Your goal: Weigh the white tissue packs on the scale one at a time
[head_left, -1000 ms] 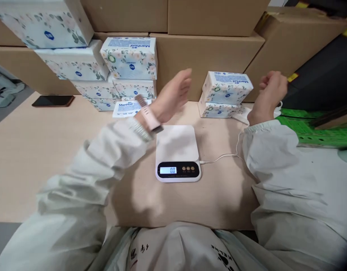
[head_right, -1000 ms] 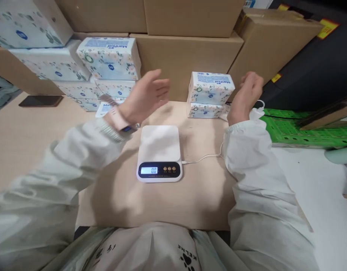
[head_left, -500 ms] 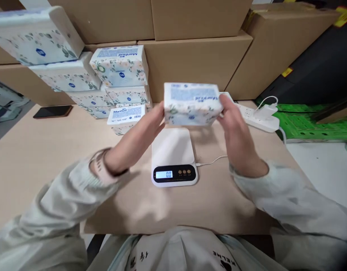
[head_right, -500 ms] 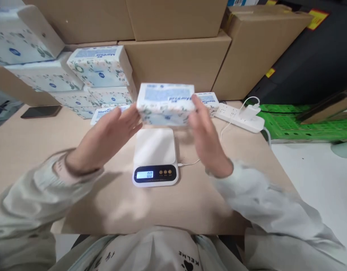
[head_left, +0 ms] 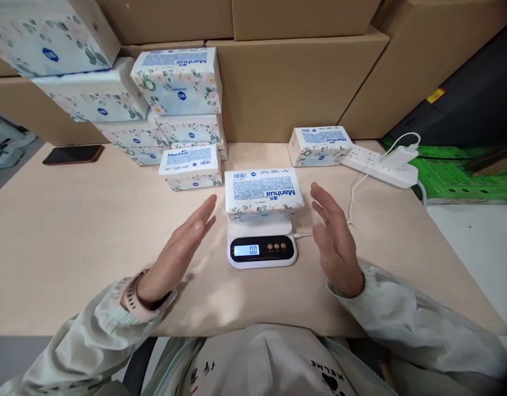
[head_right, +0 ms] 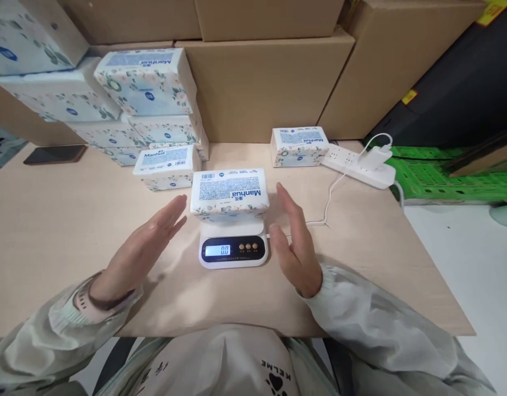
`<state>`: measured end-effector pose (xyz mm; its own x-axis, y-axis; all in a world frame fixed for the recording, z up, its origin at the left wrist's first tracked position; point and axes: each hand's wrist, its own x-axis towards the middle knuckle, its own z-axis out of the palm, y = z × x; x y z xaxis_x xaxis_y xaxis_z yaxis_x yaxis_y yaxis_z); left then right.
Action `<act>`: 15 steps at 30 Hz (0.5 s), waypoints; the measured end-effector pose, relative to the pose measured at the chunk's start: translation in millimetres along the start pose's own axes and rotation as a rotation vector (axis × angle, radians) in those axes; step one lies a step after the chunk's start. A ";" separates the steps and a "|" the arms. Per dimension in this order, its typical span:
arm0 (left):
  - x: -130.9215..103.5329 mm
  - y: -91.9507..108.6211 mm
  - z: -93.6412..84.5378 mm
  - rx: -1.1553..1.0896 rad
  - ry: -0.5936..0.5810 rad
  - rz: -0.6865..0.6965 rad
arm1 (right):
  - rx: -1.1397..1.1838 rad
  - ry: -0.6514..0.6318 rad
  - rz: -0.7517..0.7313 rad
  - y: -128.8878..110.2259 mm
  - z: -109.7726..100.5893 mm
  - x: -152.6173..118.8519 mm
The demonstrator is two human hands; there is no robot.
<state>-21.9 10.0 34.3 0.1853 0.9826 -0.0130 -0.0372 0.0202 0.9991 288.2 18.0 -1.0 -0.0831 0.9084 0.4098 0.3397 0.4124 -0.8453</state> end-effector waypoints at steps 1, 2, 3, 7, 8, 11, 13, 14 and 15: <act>-0.3 -3.5 -1.0 -0.004 0.059 0.025 | -0.008 0.056 -0.028 4.3 0.0 -2.2; -0.4 -7.1 -1.4 -0.013 0.123 0.063 | -0.012 0.114 -0.047 8.8 -0.1 -3.8; -0.1 -10.6 -1.5 -0.025 0.195 0.109 | -0.018 0.172 -0.056 13.0 -0.3 -4.7; 2.0 -22.9 -2.8 -0.040 0.442 0.298 | -0.111 0.400 -0.001 24.5 -1.7 -2.7; 2.6 -25.2 -3.9 -0.035 0.474 0.325 | -0.143 0.436 0.012 26.1 -2.1 -1.6; 3.9 -29.9 -7.7 -0.010 0.518 0.338 | -0.165 0.459 -0.011 29.9 -2.9 0.5; 4.6 -31.5 -9.4 0.007 0.520 0.304 | -0.131 0.432 -0.054 32.3 -2.8 0.3; 4.9 -32.0 -9.7 0.014 0.520 0.285 | -0.119 0.417 -0.069 33.5 -2.7 -0.1; 5.2 -32.3 -9.8 0.019 0.522 0.272 | -0.119 0.405 -0.076 34.5 -2.6 -0.5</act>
<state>-29.3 16.3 1.6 -0.3366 0.9131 0.2301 0.0025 -0.2435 0.9699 302.5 31.5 -29.4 0.2545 0.7657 0.5907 0.4541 0.4447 -0.7720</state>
